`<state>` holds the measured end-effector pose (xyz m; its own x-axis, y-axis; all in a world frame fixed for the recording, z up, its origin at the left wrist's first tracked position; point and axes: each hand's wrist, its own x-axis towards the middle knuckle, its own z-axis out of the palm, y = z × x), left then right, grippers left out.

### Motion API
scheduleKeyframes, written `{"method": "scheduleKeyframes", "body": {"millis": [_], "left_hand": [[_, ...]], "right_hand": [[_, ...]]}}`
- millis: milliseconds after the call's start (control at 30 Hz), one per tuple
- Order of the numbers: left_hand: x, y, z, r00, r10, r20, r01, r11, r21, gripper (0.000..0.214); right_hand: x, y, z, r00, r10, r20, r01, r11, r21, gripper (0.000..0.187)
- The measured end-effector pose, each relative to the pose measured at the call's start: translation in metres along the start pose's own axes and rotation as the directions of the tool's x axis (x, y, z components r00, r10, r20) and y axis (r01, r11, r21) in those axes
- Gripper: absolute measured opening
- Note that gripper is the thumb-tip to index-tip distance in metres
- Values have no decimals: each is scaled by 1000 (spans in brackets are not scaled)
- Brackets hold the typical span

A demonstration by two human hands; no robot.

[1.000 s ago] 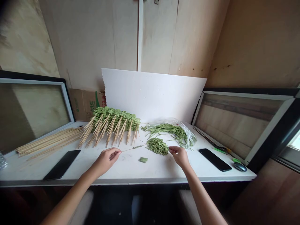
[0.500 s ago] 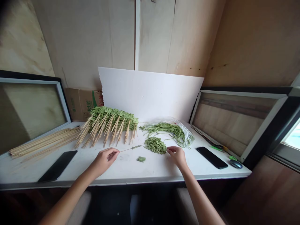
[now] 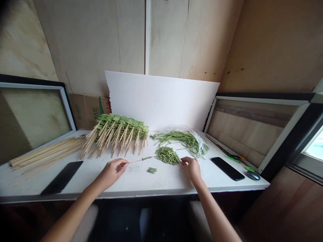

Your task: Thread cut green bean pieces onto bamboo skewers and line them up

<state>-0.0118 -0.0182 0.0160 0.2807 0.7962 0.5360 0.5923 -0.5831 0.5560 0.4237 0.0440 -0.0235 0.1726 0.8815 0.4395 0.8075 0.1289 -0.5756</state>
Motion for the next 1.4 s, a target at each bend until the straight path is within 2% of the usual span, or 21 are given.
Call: {"method": "scheduleKeyframes", "body": {"millis": [233,467,667,867,1067,1133,1267,1400], "left_hand": [[-1,3,0,999,-34,33,34,999,-18,21],[0,5,2,999,-38,37,39,999,-22,22],[0,3,2,999,-40,37,41,999,-23,23],[0,4,1,998,-45,36,45,999,-18,22],[0,5,3,996,-68,54,69,997,-31,22],[0,8,6,996,-84,23,85,996,-21,21],[0,22,16,981,-171,-91,168,985,-38,22],[0,37,33,951,-309,-32,291,923,-250,31]], "right_hand": [[-2,-3,0,997,57,-53,-56,998,7,24],[-6,-12,5,998,70,1,-70,993,97,20],[-2,-16,2,994,102,23,-105,972,210,32],[0,-28,-12,993,95,70,-114,933,341,48],[-2,-51,-21,972,175,154,-229,847,480,52],[-6,-63,-20,958,185,220,-275,811,515,54],[-21,-96,-13,930,119,347,-312,757,575,56],[-46,-131,5,899,9,437,-316,704,636,53]]}}
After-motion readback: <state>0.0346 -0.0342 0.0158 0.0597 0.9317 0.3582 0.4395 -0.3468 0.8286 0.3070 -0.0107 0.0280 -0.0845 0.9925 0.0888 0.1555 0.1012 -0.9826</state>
